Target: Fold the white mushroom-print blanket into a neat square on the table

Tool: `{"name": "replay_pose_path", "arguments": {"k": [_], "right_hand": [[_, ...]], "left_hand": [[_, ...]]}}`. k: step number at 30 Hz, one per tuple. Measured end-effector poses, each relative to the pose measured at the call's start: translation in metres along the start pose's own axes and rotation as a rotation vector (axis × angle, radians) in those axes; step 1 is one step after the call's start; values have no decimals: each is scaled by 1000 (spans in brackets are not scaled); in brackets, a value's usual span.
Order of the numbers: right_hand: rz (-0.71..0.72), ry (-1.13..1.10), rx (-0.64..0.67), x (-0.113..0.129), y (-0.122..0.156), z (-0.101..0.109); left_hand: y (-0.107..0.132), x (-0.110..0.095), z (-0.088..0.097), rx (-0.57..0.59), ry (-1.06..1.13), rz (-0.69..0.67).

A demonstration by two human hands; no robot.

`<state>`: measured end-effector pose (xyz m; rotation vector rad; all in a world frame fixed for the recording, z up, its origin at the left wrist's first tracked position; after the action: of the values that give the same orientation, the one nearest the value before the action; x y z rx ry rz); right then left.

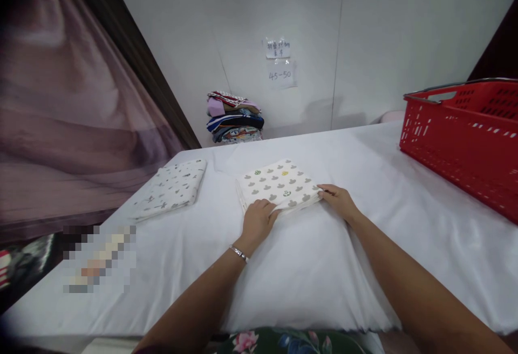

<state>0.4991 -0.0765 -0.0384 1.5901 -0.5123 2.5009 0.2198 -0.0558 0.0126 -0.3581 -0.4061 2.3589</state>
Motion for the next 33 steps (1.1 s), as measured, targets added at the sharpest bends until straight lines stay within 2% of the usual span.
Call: {"name": "replay_pose_path", "arguments": {"k": [9, 16, 18, 21, 23, 25, 27, 30, 33], "right_hand": [[5, 34, -35, 6, 1, -3], [15, 153, -24, 1, 6, 3], [78, 167, -38, 6, 9, 3], [286, 229, -61, 20, 16, -2], [439, 345, 11, 28, 21, -9], [547, 484, 152, 29, 24, -16], [577, 595, 270, 24, 25, -21], [571, 644, 264, 19, 24, -24], [588, 587, 204, 33, 24, -30]], "left_hand": [[7, -2, -1, -16, -5, -35], [18, -6, 4, 34, -34, -92], [20, -6, 5, 56, -29, -86], [25, -4, 7, 65, 11, -75], [32, -1, 9, 60, 25, -62], [41, 3, 13, 66, 35, -63], [49, 8, 19, 82, 70, -93], [56, 19, 29, 60, 186, -84], [53, 42, 32, -50, 350, 132]]}}
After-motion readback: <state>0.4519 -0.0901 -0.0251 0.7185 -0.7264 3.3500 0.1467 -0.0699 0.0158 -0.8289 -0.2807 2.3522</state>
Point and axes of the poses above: each hand's wrist, its own y-axis away from the middle knuckle, its own z-axis out of the back of the hand, x = y × z, the point moved 2 cm from there along -y, towards the middle knuckle
